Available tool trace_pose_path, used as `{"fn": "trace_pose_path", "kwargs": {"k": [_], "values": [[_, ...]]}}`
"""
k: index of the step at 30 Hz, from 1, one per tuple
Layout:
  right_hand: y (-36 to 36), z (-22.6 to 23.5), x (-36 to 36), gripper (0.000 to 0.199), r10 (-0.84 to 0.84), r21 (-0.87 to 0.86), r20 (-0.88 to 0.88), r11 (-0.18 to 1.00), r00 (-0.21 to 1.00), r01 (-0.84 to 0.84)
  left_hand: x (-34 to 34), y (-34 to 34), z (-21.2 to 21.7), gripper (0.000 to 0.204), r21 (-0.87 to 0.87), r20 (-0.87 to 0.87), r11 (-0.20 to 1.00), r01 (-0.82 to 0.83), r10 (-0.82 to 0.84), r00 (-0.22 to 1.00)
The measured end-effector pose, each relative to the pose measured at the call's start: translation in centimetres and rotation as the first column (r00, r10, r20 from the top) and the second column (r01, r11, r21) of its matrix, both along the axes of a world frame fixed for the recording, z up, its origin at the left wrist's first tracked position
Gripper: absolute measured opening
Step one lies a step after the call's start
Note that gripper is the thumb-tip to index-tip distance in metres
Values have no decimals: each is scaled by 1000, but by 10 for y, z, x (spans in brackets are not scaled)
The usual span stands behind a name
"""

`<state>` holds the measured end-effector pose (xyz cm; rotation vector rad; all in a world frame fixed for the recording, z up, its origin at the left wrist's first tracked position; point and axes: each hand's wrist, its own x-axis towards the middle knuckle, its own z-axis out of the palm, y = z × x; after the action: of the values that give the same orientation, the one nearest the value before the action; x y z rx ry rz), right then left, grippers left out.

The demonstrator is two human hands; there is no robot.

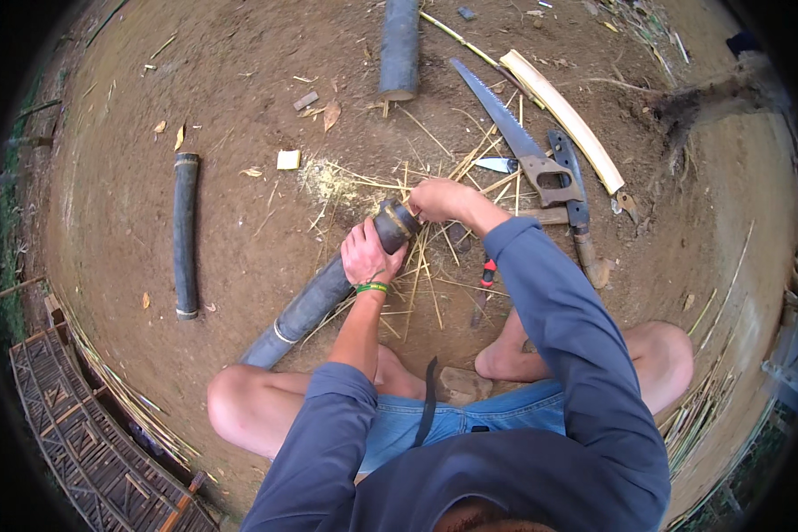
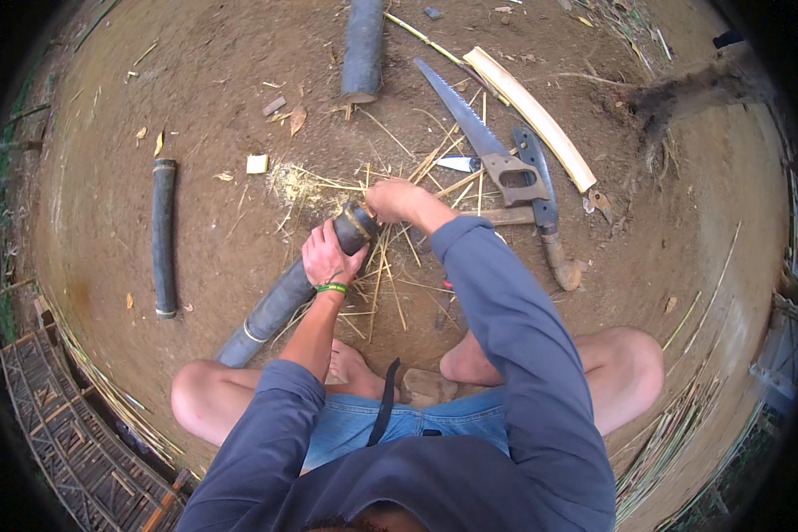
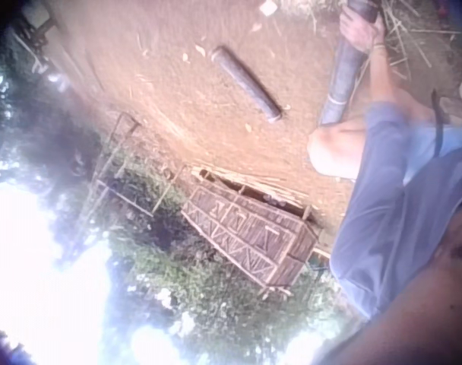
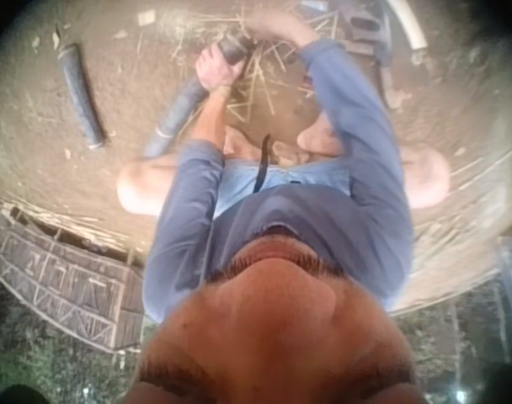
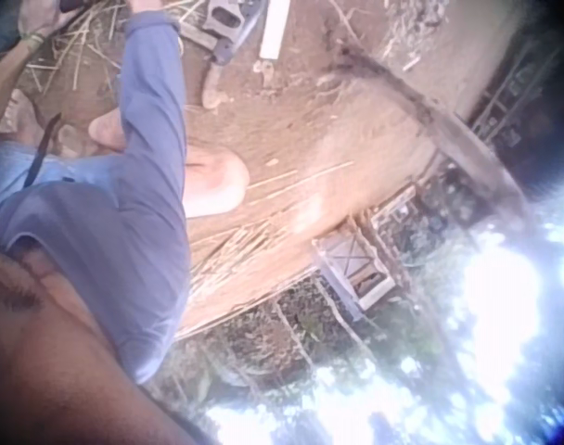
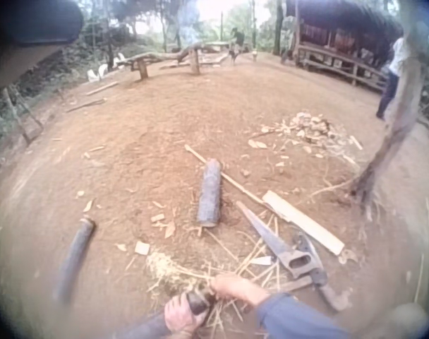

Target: The person sits on the ground and uses a hand saw to cut a section of bamboo. They then use a large knife to hollow out the interior of the bamboo segment and smooth the edges. The person inspects the hollowed bamboo piece and continues to refine the cut with the saw and knife.

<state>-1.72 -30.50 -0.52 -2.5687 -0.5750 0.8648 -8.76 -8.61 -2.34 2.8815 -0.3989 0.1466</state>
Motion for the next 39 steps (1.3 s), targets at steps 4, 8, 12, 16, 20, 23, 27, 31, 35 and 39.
{"fn": "trace_pose_path", "kwargs": {"k": [4, 8, 12, 16, 20, 23, 27, 31, 35, 39], "values": [[17, 8, -34, 13, -27, -25, 325, 999, 945, 36, 2, 2, 0, 83, -2, 0, 1000, -4, 4, 1000], [27, 7, -67, 13, -231, 66, 463, 972, 855, 227, 1, 1, -1, 83, 3, 8, 1000, -2, 2, 1000], [46, 10, -91, 19, -611, 134, 249, 791, 752, 597, -1, -1, 0, 82, 15, 6, 1000, 3, -3, 1000], [42, 4, -98, 35, -838, 214, -88, 512, 538, 832, 3, 0, -5, 81, 26, 5, 1000, 13, -13, 1000], [18, 42, -128, 37, -627, 240, -496, 565, 600, 789, 10, 5, 0, 81, 19, -49, 1000, 9, -8, 999], [-43, 81, -132, 46, -730, 383, -576, 156, 368, 910, 14, 9, 8, 84, 62, -127, 998, 11, -3, 992], [-126, 75, -156, 46, -948, 150, 300, 154, 104, 977, 29, 10, 17, 90, 98, -299, 995, 8, 22, 954], [-138, 79, -215, 37, -865, -428, 382, 146, 325, 892, 40, 11, 24, 94, 83, -381, 996, 18, 15, 924], [-112, 41, -234, 27, -775, -35, 526, 393, 351, 919, 49, 18, 29, 96, 70, -456, 997, 29, 6, 890], [-91, 13, -185, 16, -702, 292, 521, 681, 485, 672, 40, 15, 22, 93, 50, -349, 999, 13, 5, 937]]}}
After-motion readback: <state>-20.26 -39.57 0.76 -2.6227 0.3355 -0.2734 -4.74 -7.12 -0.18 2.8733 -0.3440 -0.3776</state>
